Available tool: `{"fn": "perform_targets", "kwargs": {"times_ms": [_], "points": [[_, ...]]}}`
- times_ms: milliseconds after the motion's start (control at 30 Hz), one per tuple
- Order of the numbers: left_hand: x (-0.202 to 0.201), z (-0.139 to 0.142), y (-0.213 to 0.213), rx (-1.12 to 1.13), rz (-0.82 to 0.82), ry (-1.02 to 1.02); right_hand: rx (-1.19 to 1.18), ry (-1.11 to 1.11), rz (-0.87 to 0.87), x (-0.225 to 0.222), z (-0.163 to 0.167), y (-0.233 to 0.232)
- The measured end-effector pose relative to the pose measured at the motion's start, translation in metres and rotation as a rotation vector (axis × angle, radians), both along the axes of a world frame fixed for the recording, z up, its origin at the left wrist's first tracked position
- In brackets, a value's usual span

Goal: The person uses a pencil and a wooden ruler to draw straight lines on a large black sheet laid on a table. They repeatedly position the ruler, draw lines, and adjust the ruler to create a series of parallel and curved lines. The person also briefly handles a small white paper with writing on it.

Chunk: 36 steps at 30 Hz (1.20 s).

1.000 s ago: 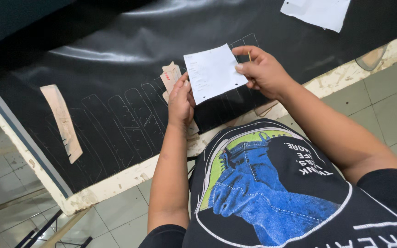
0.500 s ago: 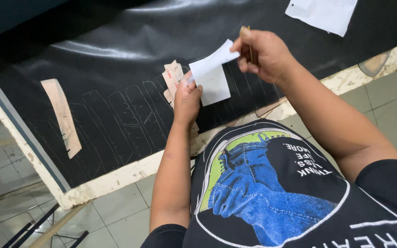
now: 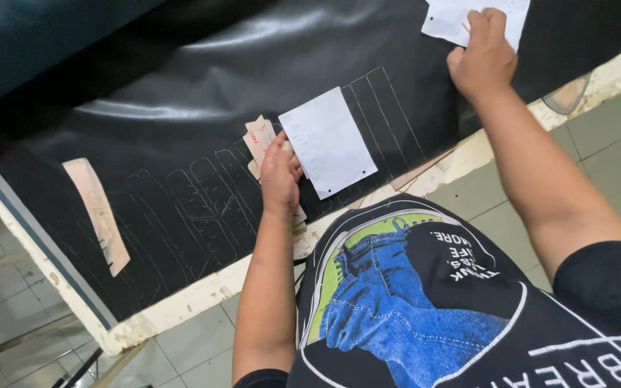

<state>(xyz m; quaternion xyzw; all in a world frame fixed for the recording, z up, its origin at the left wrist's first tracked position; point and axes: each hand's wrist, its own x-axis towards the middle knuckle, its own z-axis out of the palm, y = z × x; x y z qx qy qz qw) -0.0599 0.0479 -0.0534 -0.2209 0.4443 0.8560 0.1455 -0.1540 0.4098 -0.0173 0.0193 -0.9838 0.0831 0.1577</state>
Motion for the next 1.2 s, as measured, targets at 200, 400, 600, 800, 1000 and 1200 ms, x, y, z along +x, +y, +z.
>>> {"fn": "perform_targets", "kwargs": {"times_ms": [200, 400, 600, 800, 1000, 1200], "points": [[0.002, 0.003, 0.012, -0.263, -0.040, 0.195, 0.268, -0.107, 0.029, -0.010, 0.004, 0.009], [-0.007, 0.010, -0.003, -0.379, 0.189, 0.305, 0.023, 0.067, 0.170, -0.003, 0.005, -0.011], [-0.024, 0.015, -0.037, -0.592, 0.411, 0.275, -0.373, 0.130, 0.447, 0.035, 0.020, -0.081], [-0.014, 0.028, -0.038, -1.183, 0.358, 0.448, -0.566, 0.164, 0.603, 0.062, 0.067, -0.098], [-0.012, 0.064, -0.015, -0.378, 0.100, 0.294, -0.648, 0.129, 0.714, 0.076, 0.108, -0.091], [-0.010, 0.095, 0.003, -1.213, -0.081, 0.715, -0.859, 0.102, 0.699, 0.100, 0.130, -0.088]]}}
